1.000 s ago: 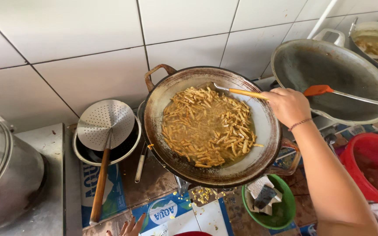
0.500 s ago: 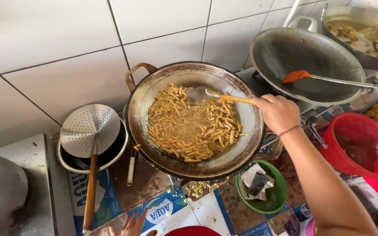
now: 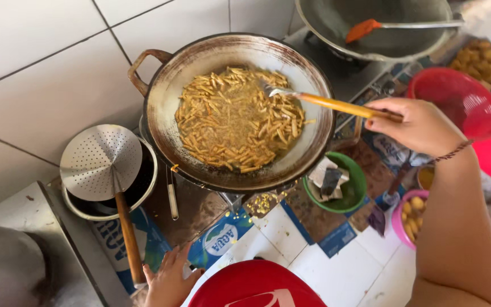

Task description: The person peels hard-boiled eggs by hand, removing shells and placing the peeled eggs into a red bowl. The person then moves to a stove and stirs noodles in a wok with a spatula.

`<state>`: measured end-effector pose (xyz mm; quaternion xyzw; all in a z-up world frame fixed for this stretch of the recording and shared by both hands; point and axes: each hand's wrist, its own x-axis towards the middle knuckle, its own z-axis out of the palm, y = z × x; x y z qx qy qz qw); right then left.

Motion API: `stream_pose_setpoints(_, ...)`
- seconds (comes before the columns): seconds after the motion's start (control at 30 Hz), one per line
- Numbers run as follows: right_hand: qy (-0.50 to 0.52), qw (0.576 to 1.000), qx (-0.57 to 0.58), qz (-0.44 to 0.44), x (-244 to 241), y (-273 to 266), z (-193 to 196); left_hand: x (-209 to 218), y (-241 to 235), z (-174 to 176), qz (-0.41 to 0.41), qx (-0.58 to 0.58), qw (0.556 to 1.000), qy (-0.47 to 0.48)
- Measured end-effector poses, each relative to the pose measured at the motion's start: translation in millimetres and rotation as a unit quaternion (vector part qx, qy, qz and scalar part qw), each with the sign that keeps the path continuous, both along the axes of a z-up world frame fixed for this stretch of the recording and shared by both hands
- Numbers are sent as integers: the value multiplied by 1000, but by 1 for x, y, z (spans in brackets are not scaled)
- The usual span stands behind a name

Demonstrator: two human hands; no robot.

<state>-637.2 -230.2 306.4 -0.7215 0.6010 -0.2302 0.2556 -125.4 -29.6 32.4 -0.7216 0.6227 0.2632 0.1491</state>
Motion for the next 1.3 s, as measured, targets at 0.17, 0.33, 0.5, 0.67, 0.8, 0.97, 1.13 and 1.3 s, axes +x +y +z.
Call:
stream_pose_setpoints(0.17, 157, 986, 58, 20, 60, 48, -1, 41, -4, 9, -43, 19, 999, 2)
stream_pose_setpoints(0.33, 154, 982, 88, 61, 130, 67, -9, 59, -8, 23, -112, 55, 992, 12)
stream_pose_setpoints(0.5, 254, 963, 91, -1, 148, 70, -14, 70, -5, 30, -153, 66, 985, 40)
stream_pose_setpoints(0.67, 376, 919, 97, -64, 139, 74, -6, 82, 0, 34, -131, 68, 988, 48)
stream_pose_setpoints(0.8, 464, 877, 86, -94, 131, 75, -5, 89, 0, 31, -123, 82, 987, 61)
stream_pose_setpoints(0.97, 497, 863, -21, -82, 123, 74, -13, 97, -1, 28, -107, 102, 988, 50)
stream_pose_setpoints(1.13, 514, 849, 43, -112, 108, 70, -8, 100, -1, 30, -101, 119, 987, 49)
stream_pose_setpoints(1.3, 422, 888, 69, -169, 87, 84, -2, 99, -2, 32, -107, 108, 987, 46)
